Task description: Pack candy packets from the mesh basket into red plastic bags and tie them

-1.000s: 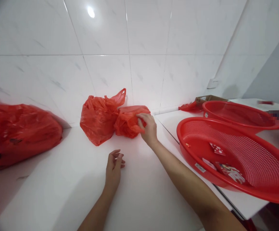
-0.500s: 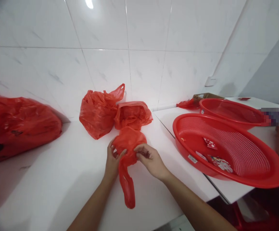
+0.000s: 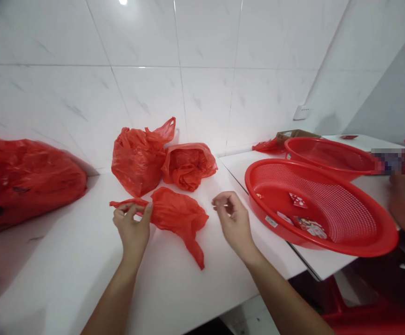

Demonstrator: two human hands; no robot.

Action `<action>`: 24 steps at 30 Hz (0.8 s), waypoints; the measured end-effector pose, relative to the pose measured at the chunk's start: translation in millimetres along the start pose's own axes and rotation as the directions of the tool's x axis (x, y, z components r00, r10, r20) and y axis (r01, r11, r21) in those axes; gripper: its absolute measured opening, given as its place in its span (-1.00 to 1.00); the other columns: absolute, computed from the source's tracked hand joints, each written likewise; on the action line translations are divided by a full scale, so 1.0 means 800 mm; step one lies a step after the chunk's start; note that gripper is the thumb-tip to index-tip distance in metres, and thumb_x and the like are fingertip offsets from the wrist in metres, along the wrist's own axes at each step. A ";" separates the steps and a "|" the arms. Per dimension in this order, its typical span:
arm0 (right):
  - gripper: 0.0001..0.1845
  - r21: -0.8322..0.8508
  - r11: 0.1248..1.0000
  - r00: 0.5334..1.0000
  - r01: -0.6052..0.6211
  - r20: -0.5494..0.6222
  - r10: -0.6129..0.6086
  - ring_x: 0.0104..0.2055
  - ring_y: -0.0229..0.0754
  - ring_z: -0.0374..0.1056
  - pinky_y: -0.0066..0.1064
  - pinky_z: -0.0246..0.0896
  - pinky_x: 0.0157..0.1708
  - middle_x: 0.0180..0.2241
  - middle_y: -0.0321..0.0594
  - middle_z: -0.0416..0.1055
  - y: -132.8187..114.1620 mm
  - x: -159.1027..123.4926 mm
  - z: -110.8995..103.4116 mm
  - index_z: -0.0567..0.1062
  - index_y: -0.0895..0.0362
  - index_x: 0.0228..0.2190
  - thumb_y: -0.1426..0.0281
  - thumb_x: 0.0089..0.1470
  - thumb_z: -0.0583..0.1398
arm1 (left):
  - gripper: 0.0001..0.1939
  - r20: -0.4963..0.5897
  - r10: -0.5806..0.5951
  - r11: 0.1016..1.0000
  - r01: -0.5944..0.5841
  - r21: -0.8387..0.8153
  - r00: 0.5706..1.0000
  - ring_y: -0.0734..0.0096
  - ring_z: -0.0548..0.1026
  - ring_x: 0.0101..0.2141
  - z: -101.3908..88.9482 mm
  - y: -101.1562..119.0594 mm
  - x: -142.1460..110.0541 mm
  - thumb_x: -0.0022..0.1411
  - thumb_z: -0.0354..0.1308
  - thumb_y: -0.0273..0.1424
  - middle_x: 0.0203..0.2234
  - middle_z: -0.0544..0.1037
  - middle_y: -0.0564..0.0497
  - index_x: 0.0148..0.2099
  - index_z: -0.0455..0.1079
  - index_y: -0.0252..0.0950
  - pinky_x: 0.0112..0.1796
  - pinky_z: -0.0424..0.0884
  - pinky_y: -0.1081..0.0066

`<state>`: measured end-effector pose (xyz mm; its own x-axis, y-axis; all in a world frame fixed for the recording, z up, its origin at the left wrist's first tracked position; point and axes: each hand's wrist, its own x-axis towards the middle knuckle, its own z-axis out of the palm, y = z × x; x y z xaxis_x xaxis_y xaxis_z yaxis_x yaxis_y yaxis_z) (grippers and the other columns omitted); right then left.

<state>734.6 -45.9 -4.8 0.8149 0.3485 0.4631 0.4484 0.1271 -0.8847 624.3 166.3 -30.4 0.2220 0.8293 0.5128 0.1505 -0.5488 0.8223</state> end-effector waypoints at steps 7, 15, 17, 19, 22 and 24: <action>-0.69 -0.386 0.769 0.717 0.509 0.684 -0.132 -0.11 -0.15 0.37 -0.34 0.29 -0.14 -0.15 -0.12 0.46 -0.010 -0.027 0.076 0.42 0.14 -0.13 0.54 0.18 -0.03 | -0.65 0.197 0.244 0.940 -0.281 0.194 0.950 0.03 0.33 -0.02 -0.003 0.024 -0.021 0.19 0.14 -0.19 -0.25 0.45 -0.09 -0.57 0.31 -0.23 0.02 0.16 0.05; -0.73 -0.767 0.363 0.757 0.529 0.619 0.206 -0.19 -0.02 0.40 -0.20 0.11 -0.10 -0.23 -0.05 0.49 0.037 0.024 0.065 0.45 0.19 -0.15 0.39 0.20 0.02 | -0.57 0.667 -0.269 0.714 0.608 -0.346 0.695 0.51 0.24 -0.59 -0.004 0.026 -0.012 0.10 0.15 0.04 -0.59 0.30 0.15 -0.40 0.25 -0.24 -0.53 0.18 0.49; -0.67 -0.775 0.336 0.751 0.536 0.619 0.229 -0.22 0.01 0.42 -0.15 0.08 -0.09 -0.26 -0.03 0.51 0.029 0.030 0.054 0.44 0.19 -0.11 0.29 0.13 0.12 | -0.56 0.644 -0.314 0.633 0.659 -0.407 0.698 0.51 0.28 -0.59 -0.009 0.018 0.003 0.03 0.21 0.03 -0.57 0.33 0.15 -0.35 0.24 -0.24 -0.51 0.24 0.48; -0.52 -0.771 0.310 0.733 0.556 0.631 0.255 -0.27 0.01 0.43 -0.15 0.07 -0.11 -0.27 -0.02 0.52 0.020 0.036 0.043 0.40 0.18 -0.03 0.26 0.01 0.22 | -0.55 0.482 -0.368 0.701 0.577 -0.419 0.795 0.51 0.29 -0.59 -0.019 0.007 0.021 -0.05 0.27 -0.01 -0.57 0.31 0.17 -0.38 0.22 -0.24 -0.49 0.28 0.46; -0.38 -0.779 0.236 0.708 0.581 0.627 0.325 -0.31 0.01 0.44 -0.16 0.07 -0.13 -0.29 -0.03 0.52 0.010 0.042 0.030 0.35 0.17 0.05 0.24 -0.07 0.25 | -0.63 0.103 -0.316 0.908 0.332 -0.254 0.943 0.49 0.28 -0.52 -0.036 0.002 0.038 -0.06 0.31 -0.12 -0.52 0.29 0.16 -0.37 0.27 -0.24 -0.37 0.34 0.41; -0.25 -0.784 0.191 0.694 0.591 0.615 0.375 -0.28 0.02 0.44 -0.15 0.07 -0.11 -0.26 0.00 0.52 0.007 0.043 0.026 0.26 0.17 0.14 0.21 -0.07 0.25 | -0.72 -0.085 -0.108 0.992 0.102 -0.068 0.991 0.38 0.35 -0.39 -0.041 0.015 0.030 0.02 0.28 -0.18 -0.43 0.34 0.09 -0.30 0.35 -0.22 -0.20 0.36 0.29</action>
<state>757.6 -14.2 5.1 0.5080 0.8603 -0.0430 0.8550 -0.4975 0.1461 600.1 183.0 -0.2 0.1220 0.8895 0.4404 0.1066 -0.4529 0.8852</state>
